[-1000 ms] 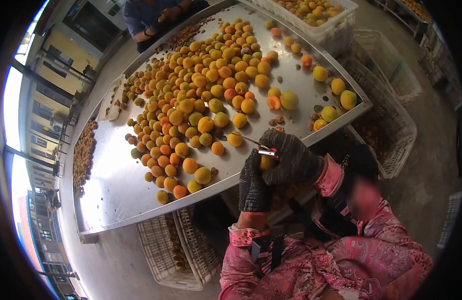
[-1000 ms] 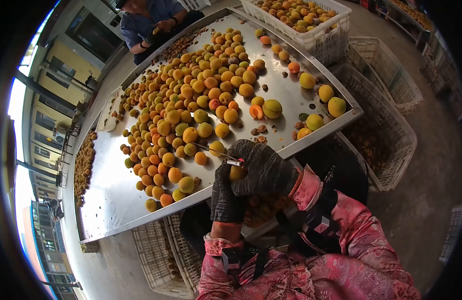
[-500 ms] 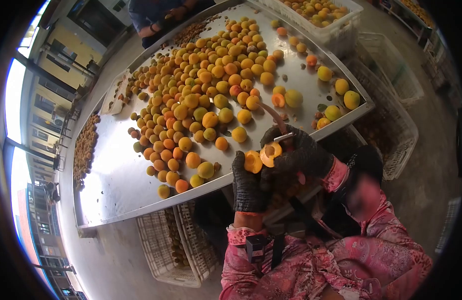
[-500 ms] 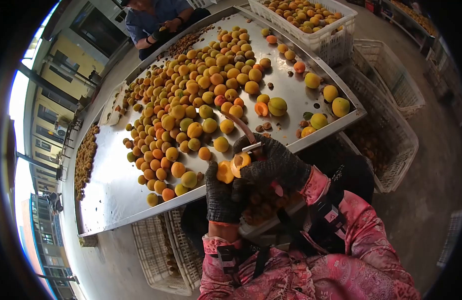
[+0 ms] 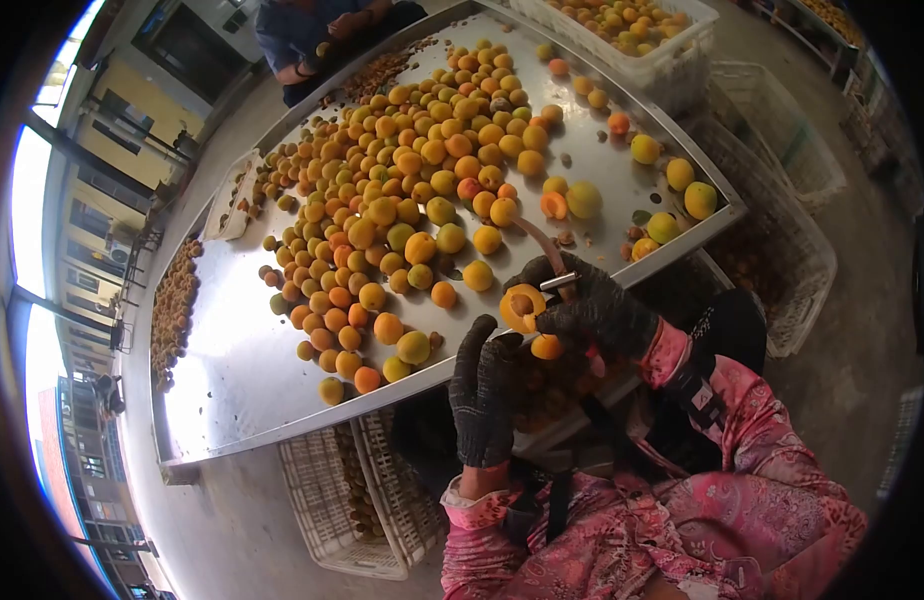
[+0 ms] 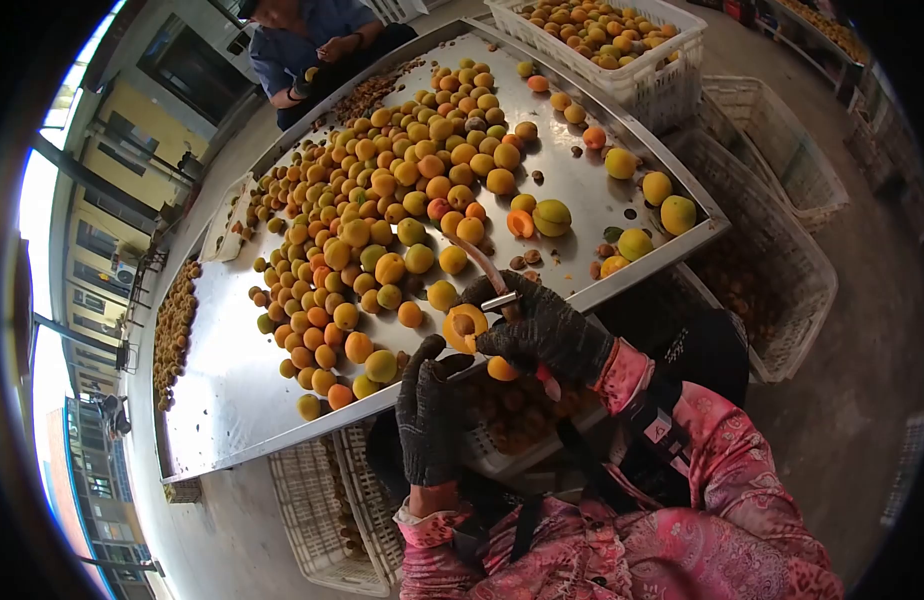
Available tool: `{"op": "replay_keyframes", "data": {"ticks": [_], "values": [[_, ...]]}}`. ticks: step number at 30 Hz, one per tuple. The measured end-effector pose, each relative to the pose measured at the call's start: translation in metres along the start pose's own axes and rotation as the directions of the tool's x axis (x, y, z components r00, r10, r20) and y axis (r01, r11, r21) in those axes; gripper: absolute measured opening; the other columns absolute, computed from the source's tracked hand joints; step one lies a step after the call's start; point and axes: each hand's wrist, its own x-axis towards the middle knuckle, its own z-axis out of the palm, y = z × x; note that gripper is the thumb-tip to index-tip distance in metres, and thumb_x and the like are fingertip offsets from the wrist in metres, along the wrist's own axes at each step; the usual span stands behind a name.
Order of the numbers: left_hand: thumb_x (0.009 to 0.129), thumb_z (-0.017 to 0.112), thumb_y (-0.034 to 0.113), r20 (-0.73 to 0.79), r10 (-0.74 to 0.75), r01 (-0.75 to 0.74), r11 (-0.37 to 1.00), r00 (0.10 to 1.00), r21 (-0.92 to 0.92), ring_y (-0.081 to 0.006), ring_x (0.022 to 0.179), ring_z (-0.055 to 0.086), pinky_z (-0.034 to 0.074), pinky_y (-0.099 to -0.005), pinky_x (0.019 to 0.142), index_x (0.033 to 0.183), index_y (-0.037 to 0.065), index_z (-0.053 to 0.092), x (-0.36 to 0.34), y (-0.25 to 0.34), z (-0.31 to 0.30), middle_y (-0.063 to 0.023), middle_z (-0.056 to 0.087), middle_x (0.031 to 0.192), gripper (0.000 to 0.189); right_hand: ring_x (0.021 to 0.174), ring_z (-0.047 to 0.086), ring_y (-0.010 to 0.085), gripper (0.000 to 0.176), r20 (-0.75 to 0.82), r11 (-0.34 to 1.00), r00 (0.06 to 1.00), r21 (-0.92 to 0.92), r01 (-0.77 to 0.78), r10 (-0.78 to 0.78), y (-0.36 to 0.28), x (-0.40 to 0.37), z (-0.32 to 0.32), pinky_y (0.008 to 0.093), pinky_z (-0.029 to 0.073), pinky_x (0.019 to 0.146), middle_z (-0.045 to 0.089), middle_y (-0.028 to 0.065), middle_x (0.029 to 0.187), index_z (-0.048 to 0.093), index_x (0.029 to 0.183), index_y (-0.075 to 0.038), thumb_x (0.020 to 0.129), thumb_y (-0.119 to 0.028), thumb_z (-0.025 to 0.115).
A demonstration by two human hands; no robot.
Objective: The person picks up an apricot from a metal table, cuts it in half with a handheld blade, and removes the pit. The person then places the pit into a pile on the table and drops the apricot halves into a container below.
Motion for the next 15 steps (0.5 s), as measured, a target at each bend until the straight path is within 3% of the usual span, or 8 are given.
{"op": "replay_keyframes", "data": {"ticks": [1,2,3,4,5,8,11,15], "values": [[0.093,0.04,0.028,0.029,0.034,-0.032,0.997,0.999,-0.075,-0.0107,0.079,0.056,0.045,-0.0213,0.066,0.119,0.003,0.049,0.007,-0.001,0.003,-0.0088,0.059,0.101,0.037,0.088,0.059,0.0125,0.043,-0.006,1.0,1.0,0.02,-0.006,0.006,0.002,0.001,0.001,0.0247,0.051,0.073,0.059,0.0057,0.102,0.051,0.113,-0.005,0.072,-0.002,0.067],[0.092,0.043,0.034,0.081,0.175,-0.191,0.941,0.981,0.279,-0.0085,0.076,0.055,0.043,-0.0193,0.064,0.109,0.001,0.053,0.017,-0.007,0.003,-0.0062,0.059,0.094,0.039,0.088,0.059,0.0125,0.043,-0.004,1.0,1.0,0.019,-0.003,0.003,0.003,0.002,0.002,0.0247,0.051,0.073,0.059,0.0057,0.102,0.051,0.113,-0.005,0.072,-0.002,0.067],[0.092,0.043,0.034,0.082,0.175,-0.191,0.941,0.981,0.28,-0.0085,0.076,0.055,0.043,-0.0193,0.064,0.109,0.001,0.053,0.021,-0.006,0.007,-0.0062,0.059,0.094,0.039,0.085,0.059,0.0104,0.043,0.029,0.999,0.999,0.03,0.029,-0.029,0.004,0.002,0.002,0.0235,0.05,0.07,0.06,0.005,0.102,0.052,0.113,-0.006,0.073,-0.003,0.067],[0.093,0.041,0.031,0.019,-0.113,0.114,0.991,0.993,-0.067,-0.0109,0.084,0.054,0.044,-0.0235,0.072,0.11,0.0,0.052,0.025,-0.005,0.011,-0.0067,0.058,0.097,0.037,0.081,0.059,0.0083,0.042,0.06,0.997,0.996,0.042,0.06,-0.062,0.005,0.003,0.003,0.0224,0.049,0.067,0.06,0.0044,0.101,0.053,0.114,-0.007,0.074,-0.004,0.067],[0.094,0.039,0.027,0.06,-0.394,0.383,0.828,0.917,-0.409,-0.0133,0.093,0.053,0.044,-0.0277,0.081,0.111,-0.001,0.052,0.029,-0.005,0.015,-0.0073,0.058,0.099,0.035,0.081,0.059,0.0083,0.042,0.058,0.997,0.996,0.043,0.06,-0.063,0.009,0.005,0.002,0.0224,0.049,0.067,0.06,0.0044,0.101,0.053,0.114,-0.007,0.074,-0.004,0.067],[0.09,0.045,0.035,-0.065,-0.155,0.145,0.981,0.986,-0.128,-0.0097,0.072,0.054,0.043,-0.0211,0.06,0.093,0.004,0.054,0.045,-0.02,0.021,-0.0035,0.055,0.081,0.033,0.086,0.059,0.009,0.039,0.082,0.978,0.974,0.021,0.208,-0.209,0.018,0.011,-0.002,0.0231,0.05,0.069,0.06,0.0054,0.107,0.053,0.114,-0.006,0.077,-0.004,0.065],[0.089,0.047,0.035,-0.126,-0.026,0.004,0.985,0.992,-0.17,-0.0119,0.066,0.054,0.043,-0.0221,0.056,0.1,0.004,0.051,0.061,-0.049,0.016,-0.0055,0.056,0.082,0.033,0.092,0.058,0.012,0.03,-0.003,0.977,0.977,0.009,0.212,-0.212,0.016,0.014,0.0,0.0252,0.05,0.077,0.06,0.0068,0.103,0.053,0.11,-0.003,0.081,-0.004,0.06],[0.091,0.044,0.032,0.007,-0.125,0.119,0.922,0.992,-0.368,-0.0164,0.066,0.055,0.046,-0.0251,0.061,0.113,0.003,0.05,0.056,-0.018,0.025,-0.0099,0.057,0.091,0.037,0.06,0.055,0.009,0.029,-0.276,0.958,0.927,0.063,0.279,-0.252,-0.005,0.012,0.003,0.0205,0.045,0.049,0.061,0.0064,0.082,0.05,0.113,-0.006,0.086,-0.014,0.056]]}}
